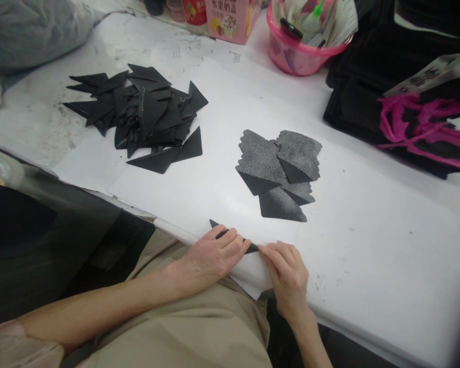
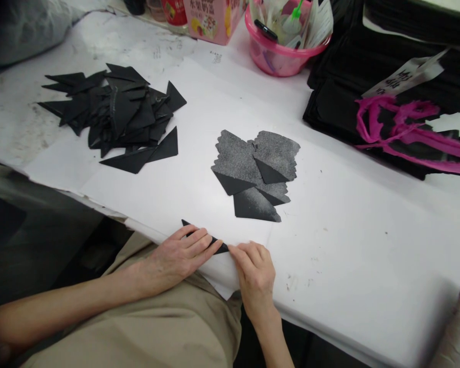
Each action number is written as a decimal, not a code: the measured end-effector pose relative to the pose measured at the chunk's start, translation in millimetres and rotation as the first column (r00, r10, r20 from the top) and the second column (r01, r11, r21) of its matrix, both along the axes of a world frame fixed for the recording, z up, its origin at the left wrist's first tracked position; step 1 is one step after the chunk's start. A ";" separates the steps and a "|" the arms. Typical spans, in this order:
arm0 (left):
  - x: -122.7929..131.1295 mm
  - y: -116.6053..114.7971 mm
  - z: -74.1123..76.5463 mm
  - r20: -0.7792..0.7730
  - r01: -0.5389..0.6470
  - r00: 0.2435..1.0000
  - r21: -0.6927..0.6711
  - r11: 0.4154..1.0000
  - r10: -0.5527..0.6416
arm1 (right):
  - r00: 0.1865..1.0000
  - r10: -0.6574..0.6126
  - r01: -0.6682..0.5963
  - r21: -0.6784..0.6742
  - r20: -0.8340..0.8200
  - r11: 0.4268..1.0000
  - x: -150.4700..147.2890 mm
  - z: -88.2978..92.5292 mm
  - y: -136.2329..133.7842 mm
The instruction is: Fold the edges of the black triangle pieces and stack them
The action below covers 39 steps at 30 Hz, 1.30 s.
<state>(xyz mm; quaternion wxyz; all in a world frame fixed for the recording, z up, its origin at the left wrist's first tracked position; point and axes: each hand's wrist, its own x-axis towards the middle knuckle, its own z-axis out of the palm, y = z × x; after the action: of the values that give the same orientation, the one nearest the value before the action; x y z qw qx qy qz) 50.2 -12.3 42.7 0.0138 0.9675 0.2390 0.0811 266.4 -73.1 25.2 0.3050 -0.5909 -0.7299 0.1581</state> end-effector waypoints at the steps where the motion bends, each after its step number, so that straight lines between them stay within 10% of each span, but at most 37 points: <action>1: 0.2 0.6 0.1 -0.002 0.006 1.000 -0.003 1.000 -0.006 | 1.000 -0.001 0.001 0.012 0.006 1.000 -0.2 -0.4 -0.1; 39: 8.4 3.9 -0.9 0.001 0.071 0.997 -0.074 0.995 -0.071 | 0.996 -0.010 0.003 0.079 0.086 0.997 2.5 -5.7 -10.6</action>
<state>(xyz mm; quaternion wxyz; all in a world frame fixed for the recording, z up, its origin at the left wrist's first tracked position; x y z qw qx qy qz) 58.6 -8.3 41.8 0.0522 0.9743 0.2074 0.0708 268.9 -83.7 19.5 0.2966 -0.5870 -0.7463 0.1024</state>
